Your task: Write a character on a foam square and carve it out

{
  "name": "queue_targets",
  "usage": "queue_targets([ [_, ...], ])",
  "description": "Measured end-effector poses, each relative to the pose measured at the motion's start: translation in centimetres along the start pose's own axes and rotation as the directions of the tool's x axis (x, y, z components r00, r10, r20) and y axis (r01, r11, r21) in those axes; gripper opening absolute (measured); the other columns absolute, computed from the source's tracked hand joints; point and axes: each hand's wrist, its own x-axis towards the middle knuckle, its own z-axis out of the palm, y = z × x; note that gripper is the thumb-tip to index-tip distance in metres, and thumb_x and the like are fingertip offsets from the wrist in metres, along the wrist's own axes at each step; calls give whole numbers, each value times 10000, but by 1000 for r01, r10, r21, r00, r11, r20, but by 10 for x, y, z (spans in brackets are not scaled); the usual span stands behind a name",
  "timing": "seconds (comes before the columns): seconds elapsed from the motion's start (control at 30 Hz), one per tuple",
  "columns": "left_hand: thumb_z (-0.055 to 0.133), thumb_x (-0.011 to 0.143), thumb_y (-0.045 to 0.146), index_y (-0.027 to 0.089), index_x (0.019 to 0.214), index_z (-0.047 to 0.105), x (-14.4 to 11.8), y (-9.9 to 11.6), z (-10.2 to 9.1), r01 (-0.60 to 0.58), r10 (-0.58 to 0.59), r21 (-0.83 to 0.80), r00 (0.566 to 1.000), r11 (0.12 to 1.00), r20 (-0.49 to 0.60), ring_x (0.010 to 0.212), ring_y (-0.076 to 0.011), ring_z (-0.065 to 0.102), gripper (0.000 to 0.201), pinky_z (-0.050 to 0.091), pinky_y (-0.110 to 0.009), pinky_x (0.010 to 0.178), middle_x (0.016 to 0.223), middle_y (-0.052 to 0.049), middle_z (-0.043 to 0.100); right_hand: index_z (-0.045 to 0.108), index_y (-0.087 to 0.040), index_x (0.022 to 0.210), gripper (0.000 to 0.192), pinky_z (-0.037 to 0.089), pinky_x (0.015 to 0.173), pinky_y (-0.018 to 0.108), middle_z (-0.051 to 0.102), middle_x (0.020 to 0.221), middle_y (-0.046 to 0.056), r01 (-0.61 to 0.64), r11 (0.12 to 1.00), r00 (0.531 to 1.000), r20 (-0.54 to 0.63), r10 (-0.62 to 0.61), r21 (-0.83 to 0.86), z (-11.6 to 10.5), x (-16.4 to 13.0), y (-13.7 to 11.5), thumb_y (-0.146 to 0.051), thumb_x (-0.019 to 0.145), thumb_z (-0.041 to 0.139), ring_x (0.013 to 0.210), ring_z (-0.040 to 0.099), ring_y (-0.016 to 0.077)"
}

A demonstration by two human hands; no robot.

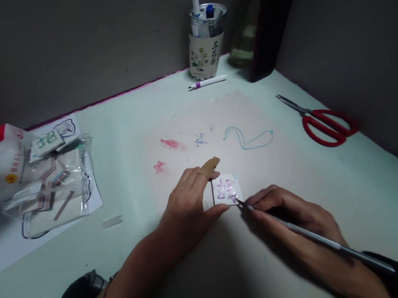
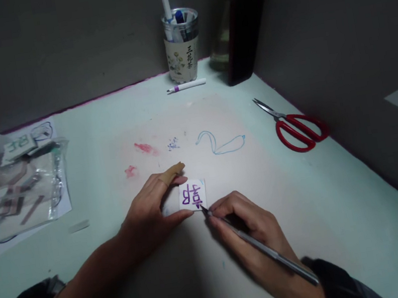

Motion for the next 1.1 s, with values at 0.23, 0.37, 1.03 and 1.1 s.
queue_targets([
  [0.23,864,755,202,129,1468,375,0,0,0,9,-9,-4,1000,1000,4,1152,-267,581,868,536,-406,982,1216,-103,669,648,-270,857,138,475,629,272,719,936,6,-153,982,987,-30,157,107,1,0,0,-384,934,642,876,650,182],
  [0.37,857,761,214,143,1467,377,0,1,0,17,-17,-2,1000,1000,-1,1163,-273,582,856,541,-417,981,1214,-102,673,658,-259,833,174,486,630,268,719,894,7,-190,972,979,-54,199,138,2,2,-1,-410,920,653,827,644,173],
  [1.03,876,745,281,170,1470,359,-1,8,7,-10,9,4,1000,1000,3,1165,-288,610,898,438,-533,1119,1190,-96,688,691,-254,818,118,519,655,281,754,875,12,-170,936,950,-201,238,308,10,11,-6,-362,845,730,777,671,167],
  [1.1,872,746,270,178,1485,335,-2,9,8,-3,3,-4,1000,1000,4,1184,-298,607,918,419,-559,1130,1191,-96,684,689,-252,796,112,524,657,275,750,840,8,-160,934,933,-260,249,321,9,12,-6,-344,839,735,759,672,161],
])
